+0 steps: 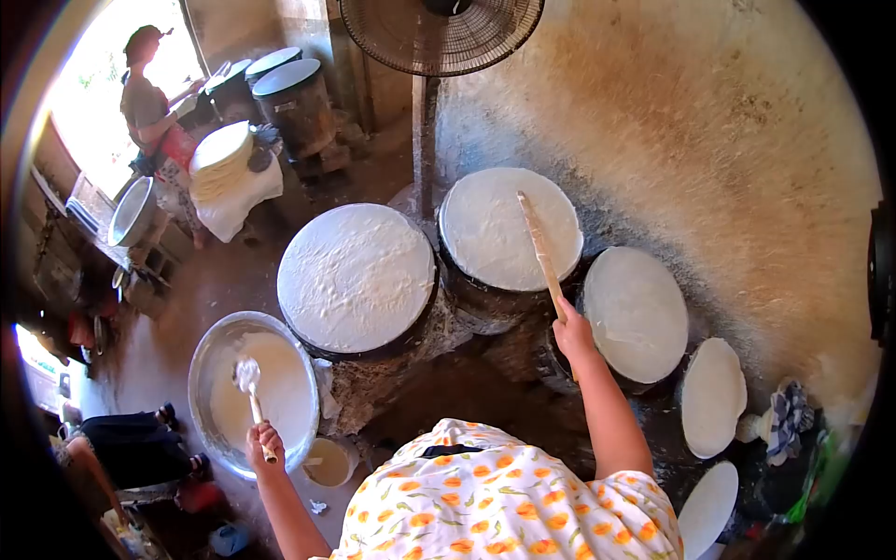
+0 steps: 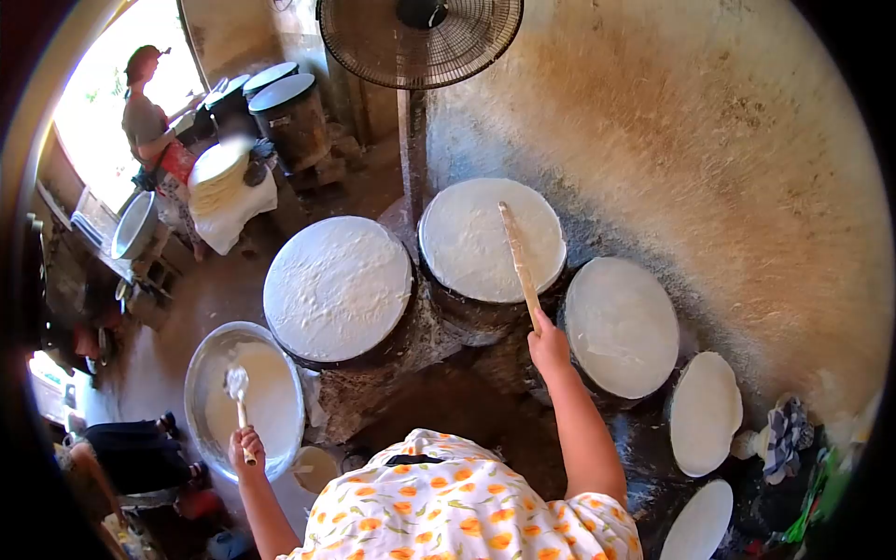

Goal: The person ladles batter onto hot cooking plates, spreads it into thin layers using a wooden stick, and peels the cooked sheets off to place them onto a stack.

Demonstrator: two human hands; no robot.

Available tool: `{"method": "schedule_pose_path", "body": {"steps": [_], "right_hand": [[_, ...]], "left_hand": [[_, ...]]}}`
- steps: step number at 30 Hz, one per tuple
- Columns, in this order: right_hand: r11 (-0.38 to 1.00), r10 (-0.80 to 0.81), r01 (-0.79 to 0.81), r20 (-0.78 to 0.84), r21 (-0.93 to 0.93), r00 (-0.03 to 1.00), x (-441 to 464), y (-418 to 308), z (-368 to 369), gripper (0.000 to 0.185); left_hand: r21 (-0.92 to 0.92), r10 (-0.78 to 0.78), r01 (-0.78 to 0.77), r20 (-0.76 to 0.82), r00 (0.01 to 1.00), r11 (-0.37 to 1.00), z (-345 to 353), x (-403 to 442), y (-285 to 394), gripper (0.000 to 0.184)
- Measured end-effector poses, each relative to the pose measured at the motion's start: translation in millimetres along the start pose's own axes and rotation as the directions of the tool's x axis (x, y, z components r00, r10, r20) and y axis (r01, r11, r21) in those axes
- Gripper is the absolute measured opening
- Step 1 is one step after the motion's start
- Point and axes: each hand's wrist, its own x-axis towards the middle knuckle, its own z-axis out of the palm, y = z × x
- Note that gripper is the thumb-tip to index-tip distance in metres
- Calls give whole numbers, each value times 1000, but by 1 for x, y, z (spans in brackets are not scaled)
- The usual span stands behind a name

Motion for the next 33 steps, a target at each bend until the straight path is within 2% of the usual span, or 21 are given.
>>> {"method": "schedule_pose_path", "body": {"steps": [2,4,6,7,9,11,13,15,17,18,19,21,23,24,25,26,27,29,30,31,33], "right_hand": [[961,84,-65,62,-268,994,4,-22,-5,61],[932,90,-66,52,-357,995,9,-15,7,63],[889,55,-15,74,-458,996,7,-19,10,62],[885,56,-18,68,-464,996,7,-26,6,62],[792,44,77,183,-606,982,8,-42,-3,56],[775,36,70,154,-628,987,19,-47,-1,49],[712,80,29,122,-702,989,37,-52,3,44],[741,85,22,126,-671,988,46,-51,8,38],[876,177,-81,161,-476,971,59,-31,26,37],[877,103,27,241,-481,965,36,-63,11,38],[889,87,45,266,-456,960,20,-66,14,40],[888,32,127,335,-441,942,-18,-72,14,57],[943,-23,142,366,-302,931,-49,-75,7,70],[947,11,100,344,-304,939,-61,-68,8,70],[964,-79,149,294,-222,952,-73,-57,9,72],[969,-162,199,231,-149,959,-88,-47,7,75],[977,-112,145,197,-158,974,-102,-39,4,75],[998,-41,38,-56,-42,998,-126,-27,0,72],[997,-51,35,-238,-70,970,-135,-3,6,69],[995,48,-71,-290,-68,956,-148,3,-4,69],[986,125,-162,-468,-39,875,-173,32,-9,68]], "left_hand": [[-50,-68,66,-32,997,997,-51,23,16,13],[-100,-134,127,-66,989,987,-95,41,21,13],[-58,-125,113,-272,954,992,-112,50,19,13],[-63,-134,121,-270,954,991,-114,52,15,13],[37,-99,124,-394,914,992,-118,51,4,13],[31,-100,124,-419,902,992,-133,58,0,14],[69,-22,58,-445,895,996,-137,59,-5,14],[34,-98,124,-422,901,992,-144,61,-4,14],[3,-181,198,-394,901,980,-144,67,-6,13],[12,-179,203,-422,889,979,-140,66,-11,14],[23,-177,209,-452,874,978,-136,67,-13,14],[75,-175,232,-449,876,970,-133,76,-20,13],[109,-155,236,-490,858,966,-110,77,-33,13],[127,-180,281,-510,841,951,-114,87,-31,15],[158,-207,328,-512,834,931,-105,93,-35,15],[219,-141,297,-535,833,929,-97,95,-41,15],[281,-71,262,-547,834,923,-87,97,-49,15],[279,-87,313,-604,792,908,-68,104,-65,12],[315,-57,291,-584,810,904,-58,102,-75,10],[346,-27,264,-561,827,900,-52,103,-82,10],[423,-42,299,-519,854,855,-59,118,-94,11]]}}
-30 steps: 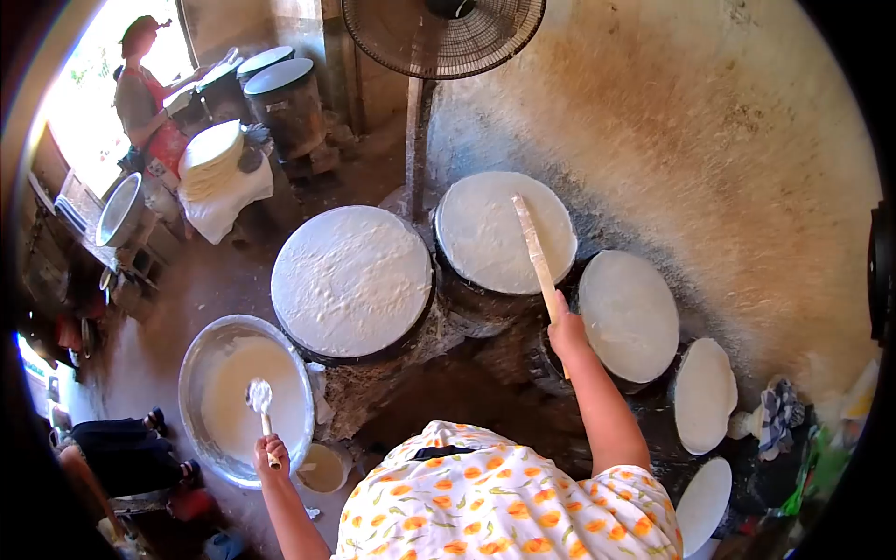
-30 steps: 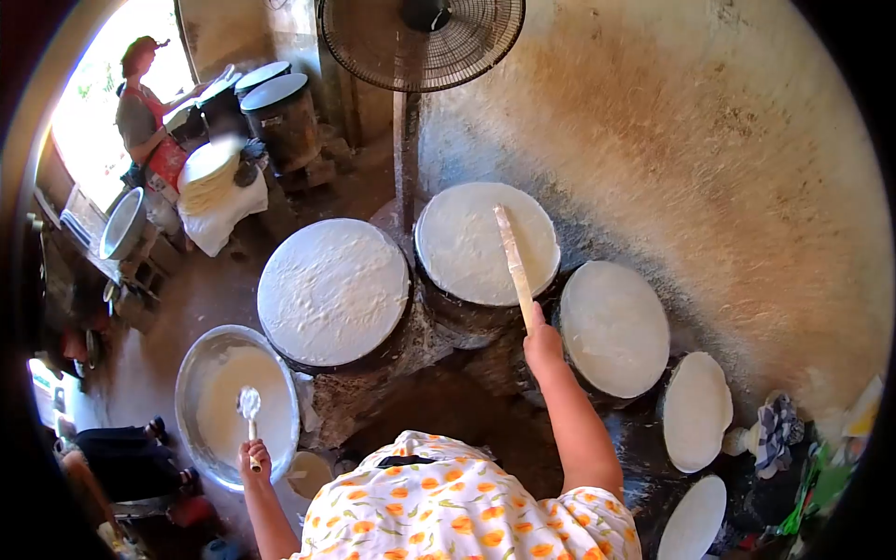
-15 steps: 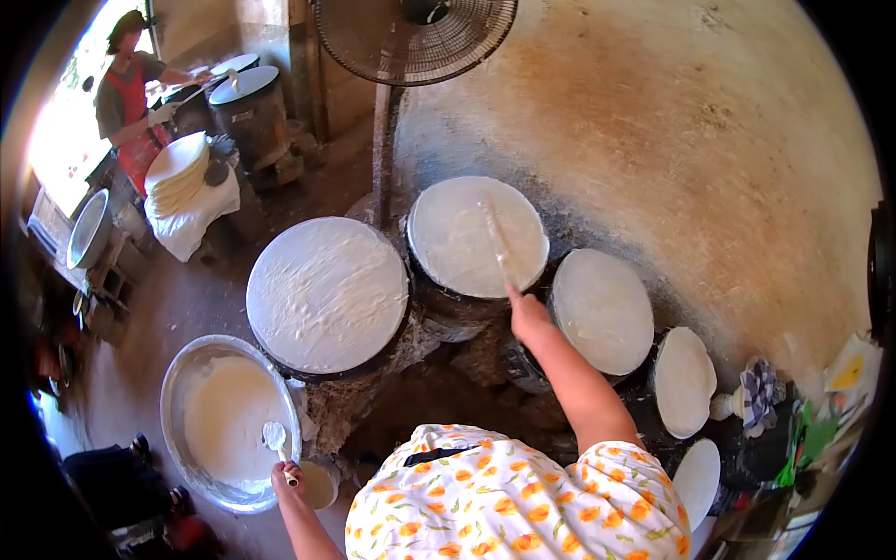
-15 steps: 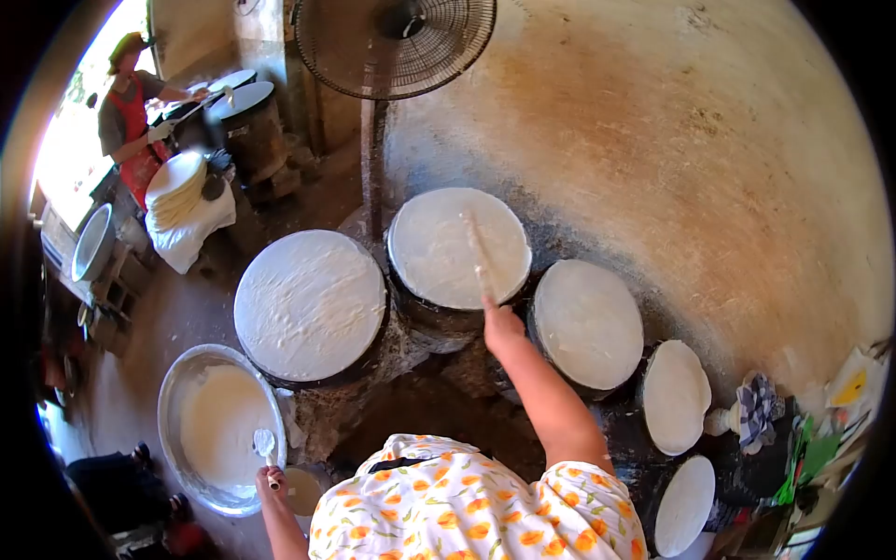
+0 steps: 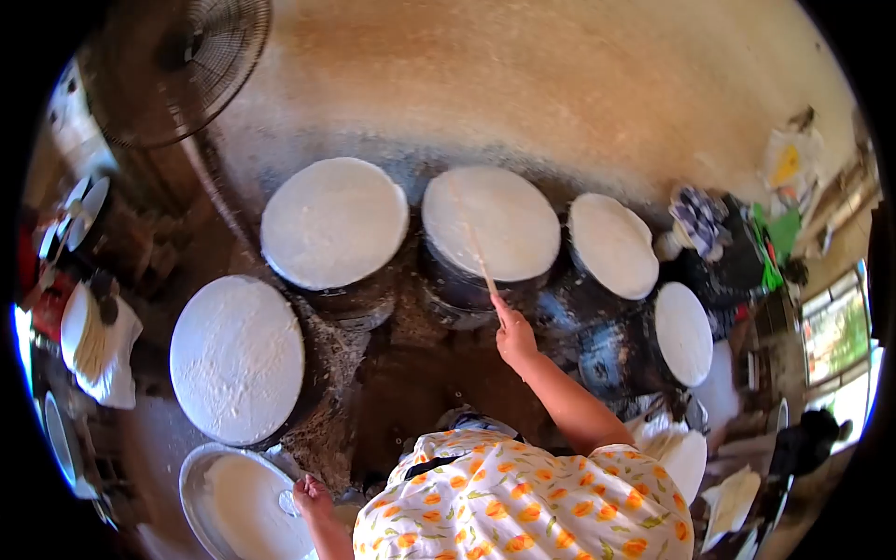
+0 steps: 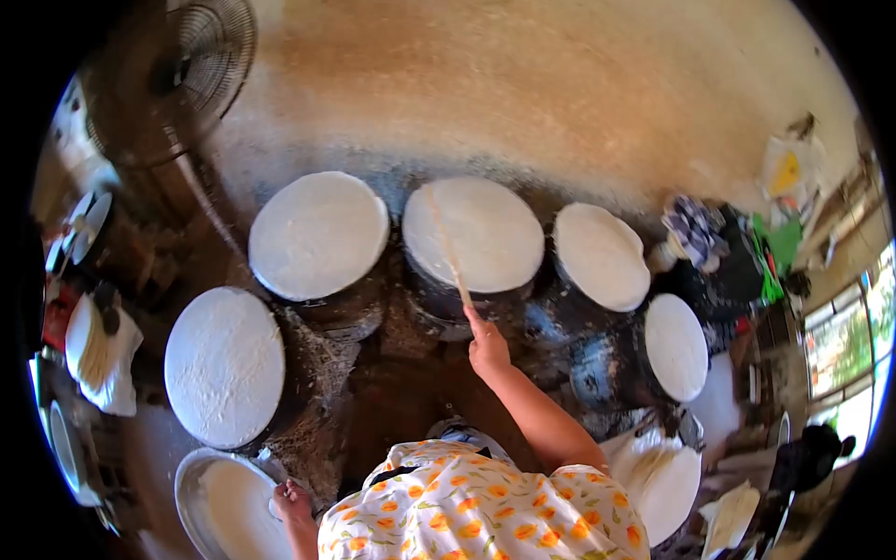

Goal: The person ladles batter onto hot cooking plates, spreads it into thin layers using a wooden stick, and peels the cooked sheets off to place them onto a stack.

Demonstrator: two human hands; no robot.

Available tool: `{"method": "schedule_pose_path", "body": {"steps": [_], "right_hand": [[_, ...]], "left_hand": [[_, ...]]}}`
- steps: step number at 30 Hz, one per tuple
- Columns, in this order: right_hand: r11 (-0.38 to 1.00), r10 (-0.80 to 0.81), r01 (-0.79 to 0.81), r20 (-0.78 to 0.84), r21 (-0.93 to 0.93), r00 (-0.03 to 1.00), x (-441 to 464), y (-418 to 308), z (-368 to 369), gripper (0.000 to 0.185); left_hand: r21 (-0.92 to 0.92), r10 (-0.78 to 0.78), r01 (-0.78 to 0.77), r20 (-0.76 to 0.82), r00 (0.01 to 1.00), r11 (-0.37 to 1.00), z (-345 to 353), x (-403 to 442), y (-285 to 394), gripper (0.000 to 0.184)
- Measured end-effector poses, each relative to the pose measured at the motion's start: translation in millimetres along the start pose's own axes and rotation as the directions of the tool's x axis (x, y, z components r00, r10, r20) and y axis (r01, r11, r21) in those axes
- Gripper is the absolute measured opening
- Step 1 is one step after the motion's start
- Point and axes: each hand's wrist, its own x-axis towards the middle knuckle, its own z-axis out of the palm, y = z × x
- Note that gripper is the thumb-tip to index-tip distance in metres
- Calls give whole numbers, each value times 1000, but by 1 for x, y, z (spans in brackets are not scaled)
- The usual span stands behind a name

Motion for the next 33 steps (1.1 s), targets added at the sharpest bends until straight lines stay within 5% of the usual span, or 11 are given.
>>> {"method": "schedule_pose_path", "body": {"steps": [2,3,8,13,15,16,18,25,29,31,33], "right_hand": [[968,232,-228,29,-103,972,-20,19,-16,68],[966,238,-233,27,-107,971,-39,30,-13,69],[986,164,-168,236,-1,958,-116,27,-47,73],[984,158,-173,255,34,954,-141,79,-115,73],[960,196,-175,-77,217,978,-152,110,-140,72],[920,323,-289,-96,264,941,-157,120,-162,70],[560,699,-687,183,463,692,-177,154,-195,73],[302,834,-673,154,675,529,-228,199,-281,73],[162,837,-623,227,765,498,-248,200,-284,72],[141,831,-628,253,766,495,-252,195,-282,72],[118,756,-697,391,707,525,-252,186,-280,74]], "left_hand": [[194,-52,25,132,990,981,33,-28,-20,10],[221,-234,182,241,942,958,39,-25,-24,10],[447,-410,264,270,871,855,87,-26,-94,8],[602,-335,73,335,881,795,126,-75,-187,6],[674,-311,6,334,890,738,136,-89,-224,5],[687,-313,-7,341,887,727,142,-99,-243,5],[775,-441,-31,391,808,631,158,-122,-282,5],[802,-427,-554,592,684,224,215,-258,-433,13],[527,-523,-844,748,408,96,248,-280,-506,18],[204,-559,-976,819,129,73,263,-268,-547,19],[-429,-530,-903,759,-378,30,278,-277,-585,22]]}}
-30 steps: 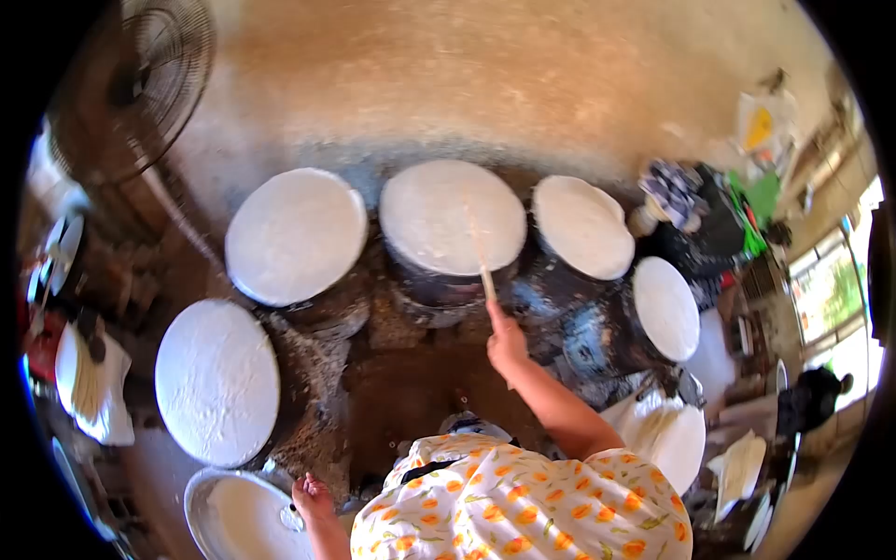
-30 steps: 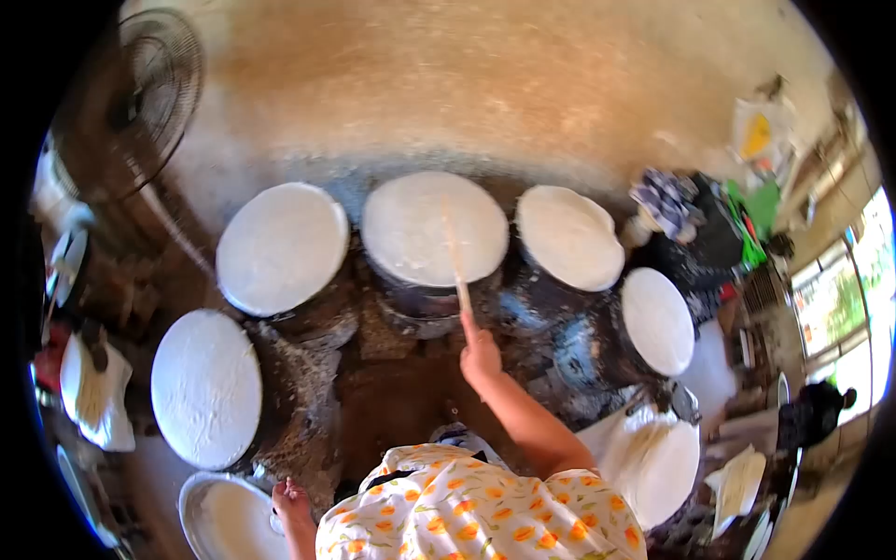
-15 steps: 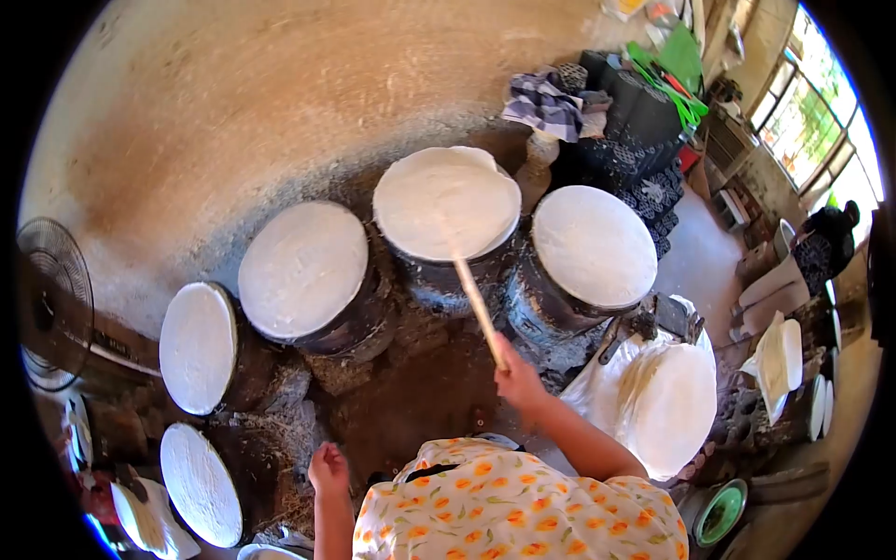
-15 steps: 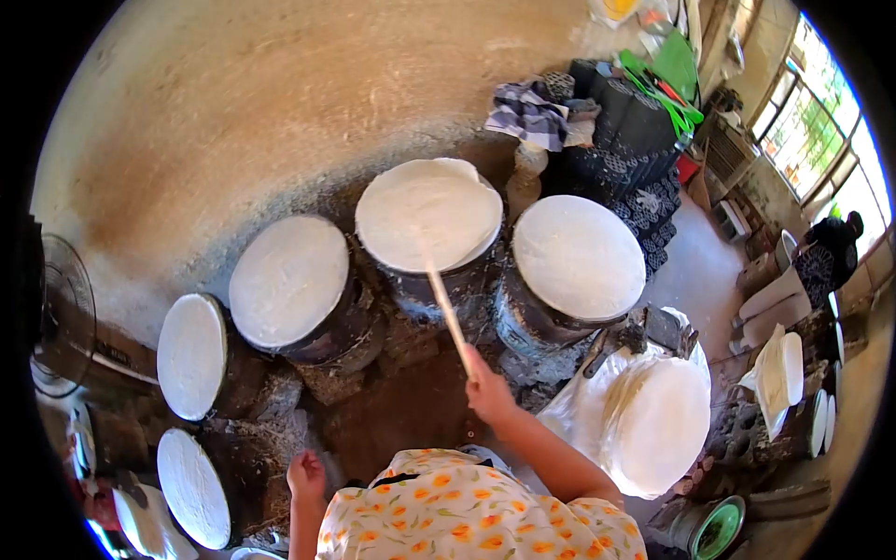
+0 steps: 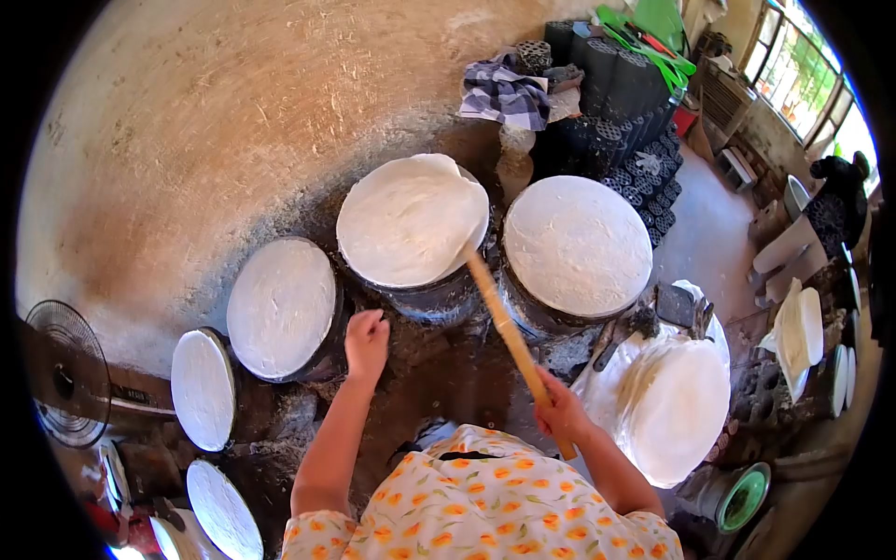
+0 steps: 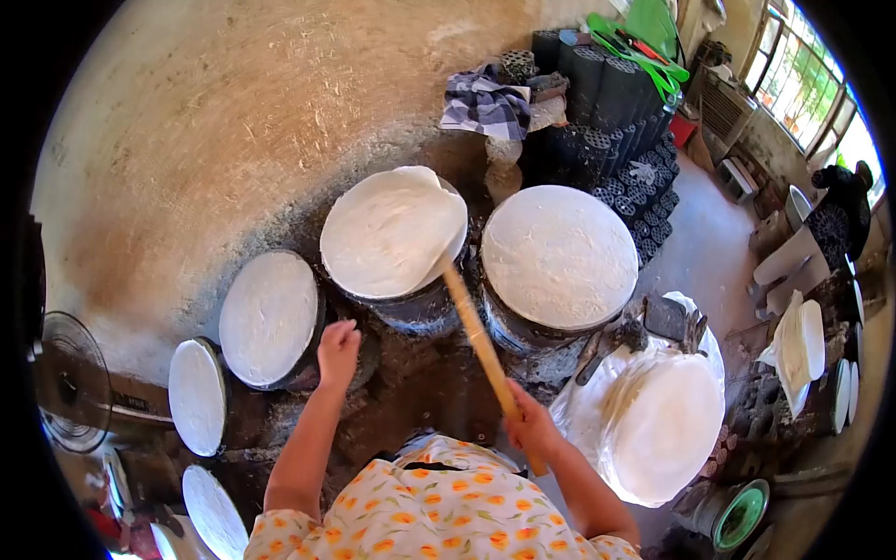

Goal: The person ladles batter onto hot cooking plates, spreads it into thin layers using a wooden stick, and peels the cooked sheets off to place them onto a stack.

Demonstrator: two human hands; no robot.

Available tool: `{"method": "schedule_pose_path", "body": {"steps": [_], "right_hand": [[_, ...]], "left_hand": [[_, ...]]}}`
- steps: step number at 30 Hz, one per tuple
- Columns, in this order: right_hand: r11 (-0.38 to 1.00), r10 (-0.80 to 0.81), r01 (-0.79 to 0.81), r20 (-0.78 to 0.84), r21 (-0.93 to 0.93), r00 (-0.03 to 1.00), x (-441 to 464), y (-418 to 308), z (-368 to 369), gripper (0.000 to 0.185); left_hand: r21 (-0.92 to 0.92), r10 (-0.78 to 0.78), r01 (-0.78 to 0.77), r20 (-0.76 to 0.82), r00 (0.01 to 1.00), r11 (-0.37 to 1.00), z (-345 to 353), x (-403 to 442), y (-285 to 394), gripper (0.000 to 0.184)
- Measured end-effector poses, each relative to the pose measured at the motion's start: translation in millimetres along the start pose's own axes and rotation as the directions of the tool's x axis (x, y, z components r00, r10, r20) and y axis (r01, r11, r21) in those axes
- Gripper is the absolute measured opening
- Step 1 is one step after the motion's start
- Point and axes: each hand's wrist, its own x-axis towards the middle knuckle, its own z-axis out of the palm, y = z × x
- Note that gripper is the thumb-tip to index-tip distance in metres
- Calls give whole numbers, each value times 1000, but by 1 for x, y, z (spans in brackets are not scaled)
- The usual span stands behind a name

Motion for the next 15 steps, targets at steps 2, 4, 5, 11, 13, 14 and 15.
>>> {"method": "schedule_pose_path", "body": {"steps": [2,4,5,11,13,14,15], "right_hand": [[998,8,-7,24,-70,1000,-5,-6,10,72],[991,39,-36,23,-132,999,-8,-8,17,67],[991,39,-37,8,-132,999,-10,-10,20,67],[910,-12,-39,-120,-413,993,-24,-7,32,66],[938,-21,-50,-200,-343,979,-27,-1,38,64],[942,-14,-64,-229,-329,973,-26,-1,41,64],[950,-5,-78,-268,-301,963,-25,1,45,64]], "left_hand": [[108,25,-32,62,998,994,23,30,13,35],[229,0,-23,100,995,973,54,50,17,43],[305,-27,-9,114,993,952,66,59,22,44],[439,140,-303,366,920,846,104,104,-3,36],[343,206,-318,326,923,884,111,126,-39,30],[251,260,-331,278,925,910,116,136,-49,24],[183,289,-317,163,943,931,92,146,-22,16]]}}
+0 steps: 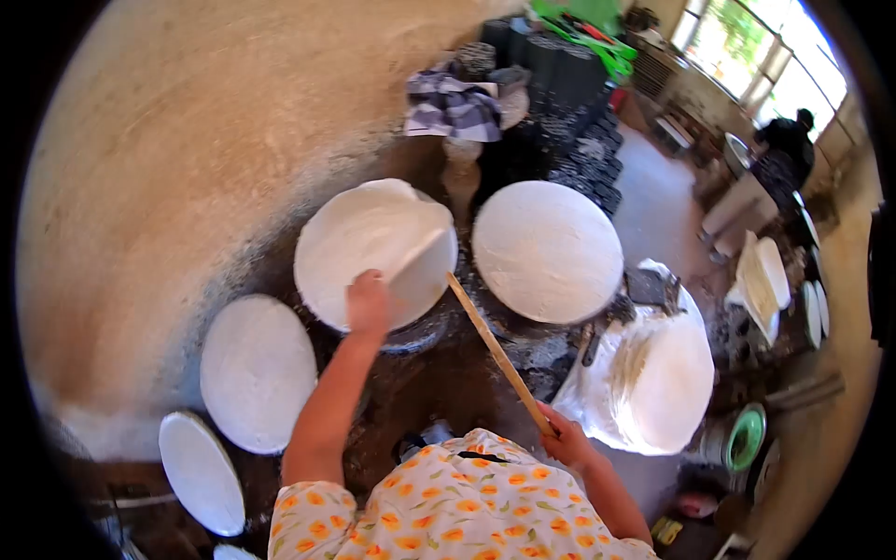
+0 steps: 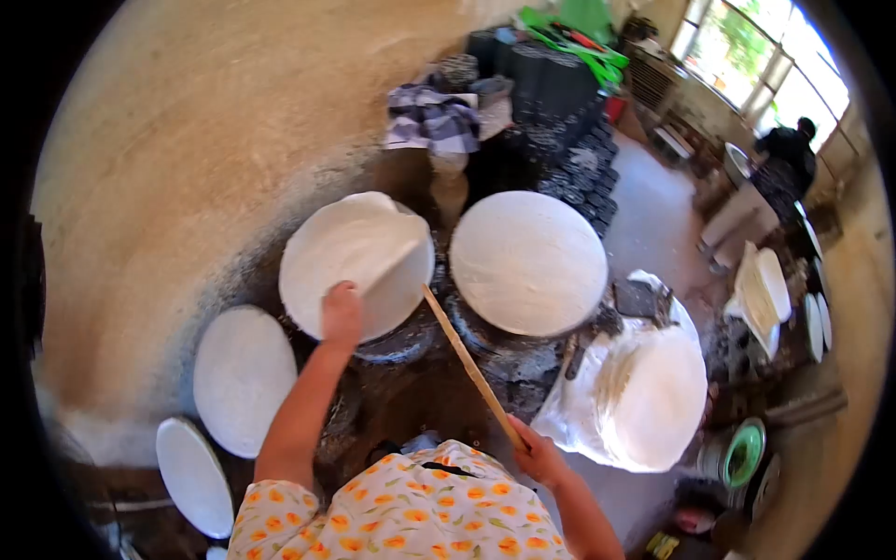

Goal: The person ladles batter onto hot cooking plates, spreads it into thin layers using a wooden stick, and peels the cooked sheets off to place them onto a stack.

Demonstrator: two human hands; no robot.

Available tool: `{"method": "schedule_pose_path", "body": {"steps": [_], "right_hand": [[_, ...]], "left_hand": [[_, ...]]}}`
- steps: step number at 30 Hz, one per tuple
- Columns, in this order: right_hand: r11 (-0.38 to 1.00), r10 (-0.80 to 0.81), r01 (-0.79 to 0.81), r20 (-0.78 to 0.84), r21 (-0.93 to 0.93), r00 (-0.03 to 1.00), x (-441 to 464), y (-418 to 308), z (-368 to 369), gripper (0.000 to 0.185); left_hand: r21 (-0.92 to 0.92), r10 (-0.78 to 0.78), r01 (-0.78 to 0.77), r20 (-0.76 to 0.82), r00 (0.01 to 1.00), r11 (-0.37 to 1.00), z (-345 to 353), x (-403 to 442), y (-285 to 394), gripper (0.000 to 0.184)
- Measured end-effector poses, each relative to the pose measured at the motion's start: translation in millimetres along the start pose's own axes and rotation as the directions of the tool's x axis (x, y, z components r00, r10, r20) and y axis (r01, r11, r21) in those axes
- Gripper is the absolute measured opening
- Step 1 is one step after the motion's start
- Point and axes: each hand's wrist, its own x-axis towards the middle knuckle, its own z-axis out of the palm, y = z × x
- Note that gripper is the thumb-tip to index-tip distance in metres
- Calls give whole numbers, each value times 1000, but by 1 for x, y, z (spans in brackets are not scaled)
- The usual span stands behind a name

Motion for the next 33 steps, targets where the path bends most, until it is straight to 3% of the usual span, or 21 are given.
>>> {"method": "schedule_pose_path", "body": {"steps": [1,2,4,9,12,14,17,20,22,23,24,25,26,28,33], "right_hand": [[999,25,-24,-42,27,999,-3,1,4,64],[998,52,-48,-81,47,995,-5,-1,8,64],[993,-70,84,-157,87,985,-3,-4,17,67],[985,-49,95,-298,143,953,-3,6,24,71],[954,-5,114,-367,276,930,-12,16,23,73],[924,69,99,-416,370,907,-22,31,18,74],[908,114,149,-574,392,811,-36,64,17,74],[807,256,203,-638,554,727,-63,96,13,74],[772,305,249,-685,584,662,-88,112,8,75],[718,412,236,-674,654,613,-101,115,5,74],[656,510,232,-648,719,566,-112,121,4,73],[636,573,245,-661,732,485,-122,131,6,73],[623,596,255,-660,739,458,-133,139,8,73],[623,653,325,-702,711,284,-153,157,14,73],[576,767,362,-638,733,73,-193,182,29,74]], "left_hand": [[-79,13,-13,-7,1000,997,-5,11,-14,14],[-148,193,-191,-2,981,970,-21,25,-26,14],[-101,264,-268,-51,963,958,-62,51,-5,7],[-148,298,-285,73,952,947,-114,91,36,4],[-202,340,-310,135,931,929,-120,101,78,5],[-358,405,-297,278,871,885,-118,101,116,7],[-510,543,-362,266,796,780,-105,91,188,11],[-775,618,-166,334,712,609,-101,72,279,14],[-840,708,-142,336,621,523,-91,58,326,7],[-907,658,144,390,644,396,-91,48,353,5],[-878,609,416,468,640,237,-87,37,377,8],[-852,568,515,469,676,91,-80,25,398,17],[-845,596,528,471,650,91,-71,18,414,17],[-712,474,700,602,643,-46,-47,4,442,19],[-547,429,827,720,545,-131,84,-68,472,14]]}}
